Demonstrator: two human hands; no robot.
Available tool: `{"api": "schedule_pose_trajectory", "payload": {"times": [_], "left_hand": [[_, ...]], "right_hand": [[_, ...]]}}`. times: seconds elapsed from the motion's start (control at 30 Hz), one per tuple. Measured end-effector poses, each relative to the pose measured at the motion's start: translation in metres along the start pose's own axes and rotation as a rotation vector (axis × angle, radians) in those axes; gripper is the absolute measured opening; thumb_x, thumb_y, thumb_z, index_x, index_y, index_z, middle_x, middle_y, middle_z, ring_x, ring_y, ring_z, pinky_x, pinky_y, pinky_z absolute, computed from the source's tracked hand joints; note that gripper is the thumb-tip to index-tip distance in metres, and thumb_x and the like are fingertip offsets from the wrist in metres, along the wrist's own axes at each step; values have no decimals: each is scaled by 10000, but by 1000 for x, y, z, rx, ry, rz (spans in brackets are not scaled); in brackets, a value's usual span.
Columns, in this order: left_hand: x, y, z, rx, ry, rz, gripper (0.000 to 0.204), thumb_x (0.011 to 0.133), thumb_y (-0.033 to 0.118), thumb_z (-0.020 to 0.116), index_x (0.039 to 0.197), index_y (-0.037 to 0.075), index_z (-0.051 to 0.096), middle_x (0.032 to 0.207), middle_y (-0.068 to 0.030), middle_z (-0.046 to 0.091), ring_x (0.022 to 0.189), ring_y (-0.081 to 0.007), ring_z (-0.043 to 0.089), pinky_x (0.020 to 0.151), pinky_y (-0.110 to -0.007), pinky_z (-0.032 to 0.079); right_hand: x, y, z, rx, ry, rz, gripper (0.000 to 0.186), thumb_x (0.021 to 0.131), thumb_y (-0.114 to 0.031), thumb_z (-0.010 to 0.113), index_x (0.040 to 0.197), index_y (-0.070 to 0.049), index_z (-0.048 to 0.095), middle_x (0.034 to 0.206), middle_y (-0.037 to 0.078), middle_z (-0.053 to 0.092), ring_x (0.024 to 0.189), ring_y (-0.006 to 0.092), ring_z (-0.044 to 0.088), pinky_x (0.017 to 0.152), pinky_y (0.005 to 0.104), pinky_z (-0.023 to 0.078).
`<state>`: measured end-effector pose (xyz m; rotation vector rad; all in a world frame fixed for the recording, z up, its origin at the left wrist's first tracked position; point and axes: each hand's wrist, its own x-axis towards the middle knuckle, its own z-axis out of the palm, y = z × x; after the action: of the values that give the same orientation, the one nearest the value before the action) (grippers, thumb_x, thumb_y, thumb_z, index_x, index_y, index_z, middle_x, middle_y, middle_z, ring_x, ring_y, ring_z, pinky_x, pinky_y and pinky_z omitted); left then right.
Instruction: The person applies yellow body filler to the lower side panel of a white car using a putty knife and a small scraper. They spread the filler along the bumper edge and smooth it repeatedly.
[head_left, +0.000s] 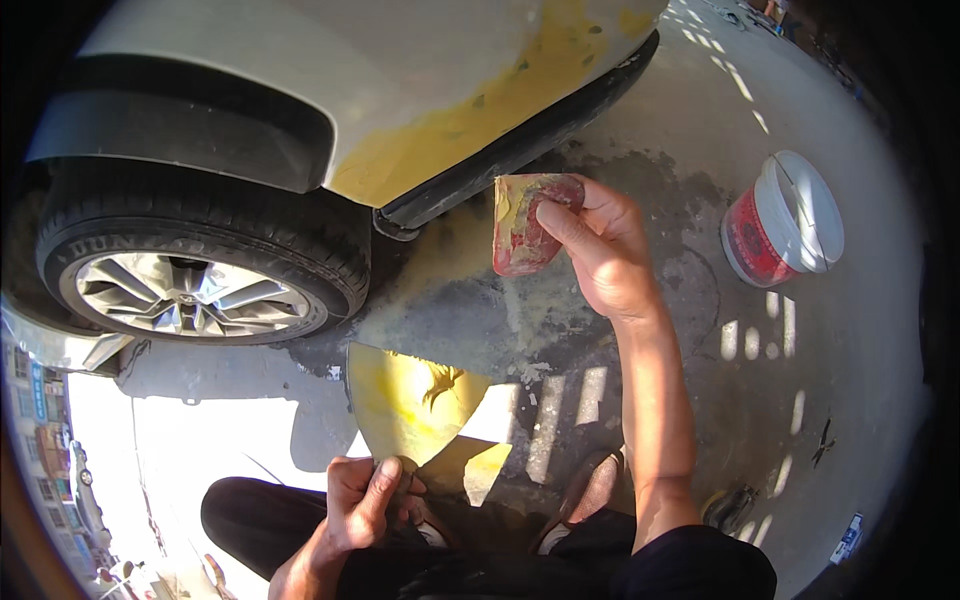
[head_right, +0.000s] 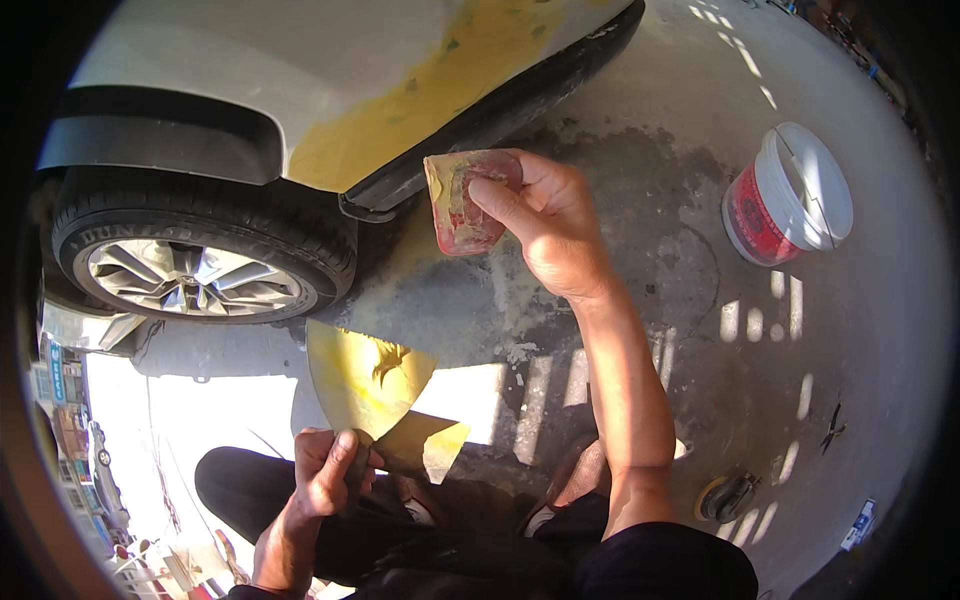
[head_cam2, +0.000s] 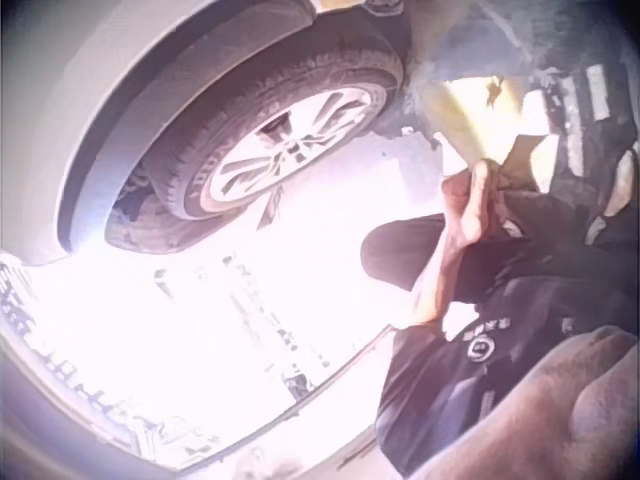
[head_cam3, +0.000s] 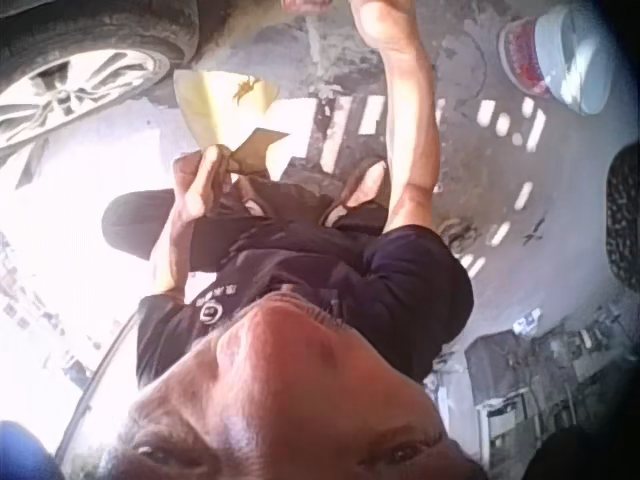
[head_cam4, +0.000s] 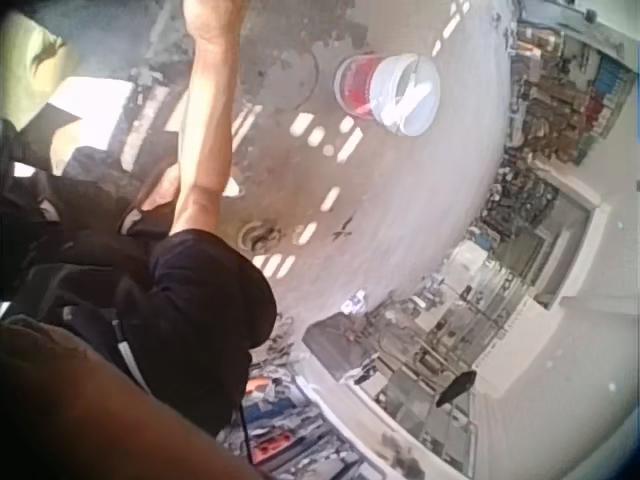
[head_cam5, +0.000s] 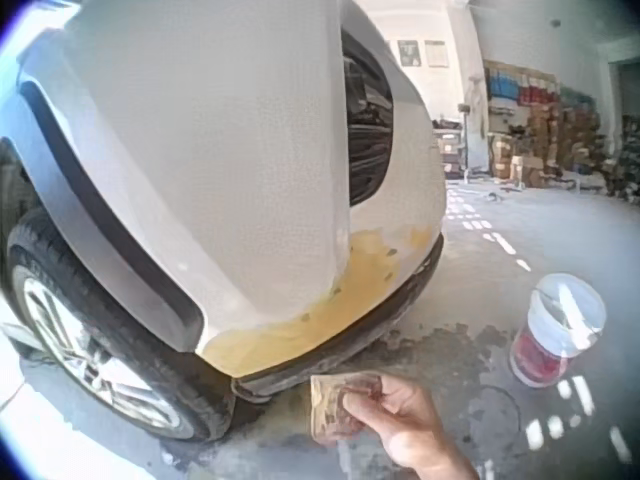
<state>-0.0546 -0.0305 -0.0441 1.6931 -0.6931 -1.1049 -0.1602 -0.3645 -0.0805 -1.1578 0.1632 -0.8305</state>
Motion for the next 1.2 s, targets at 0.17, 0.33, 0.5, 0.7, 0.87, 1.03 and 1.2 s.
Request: {"api": "schedule_pose_trajectory", "payload": {"times": [0.17,0.33,0.5,0.7,0.87,1.03,1.2], "left_hand": [[0,-7,-14,-111,-98,133,549,1092,306,484,705,-55,625,566,-62,579,500,-125,580,507,-260,501],[-9,-1,-16,-162,-83,94,554,1090,303,475,702,-59,635,564,-87,593,482,-148,580,493,-293,511],[-14,6,-28,-214,-83,134,534,1078,295,480,746,-76,675,633,-143,667,463,-164,590,454,-291,486],[-5,11,-32,-252,-113,177,543,1080,326,491,763,-63,698,587,-103,644,478,-132,585,465,-270,473],[0,13,-21,-197,-127,139,526,1089,333,501,741,-27,663,634,-67,645,492,-97,564,473,-251,463],[1,15,-23,-265,-140,138,539,1088,351,500,747,-32,669,644,-60,648,512,-91,577,479,-249,468],[4,24,-23,-306,-167,127,548,1087,362,495,774,-41,694,624,-63,637,517,-103,585,482,-252,473]], "right_hand": [[-29,0,58,36,-327,138,230,943,-40,671,1152,56,672,1078,112,704,980,164,689,895,317,568],[-32,-13,74,-136,-419,23,223,880,60,652,1095,66,712,1067,143,704,982,220,721,890,328,595],[-28,-38,69,-505,-568,-83,229,790,82,744,1015,41,755,982,151,735,904,253,740,796,322,590],[-33,-59,61,-535,-278,137,223,900,60,703,1123,64,712,1022,116,759,931,138,710,820,287,581],[-38,-75,88,-460,-242,144,243,913,66,656,1150,98,694,1056,112,749,880,116,689,796,266,563],[-30,-99,96,-600,-354,76,224,875,77,667,1091,94,724,958,140,755,836,156,718,733,268,572],[-18,-134,87,-929,-622,44,211,870,77,669,1069,83,739,933,154,760,806,169,737,697,260,569]]}}
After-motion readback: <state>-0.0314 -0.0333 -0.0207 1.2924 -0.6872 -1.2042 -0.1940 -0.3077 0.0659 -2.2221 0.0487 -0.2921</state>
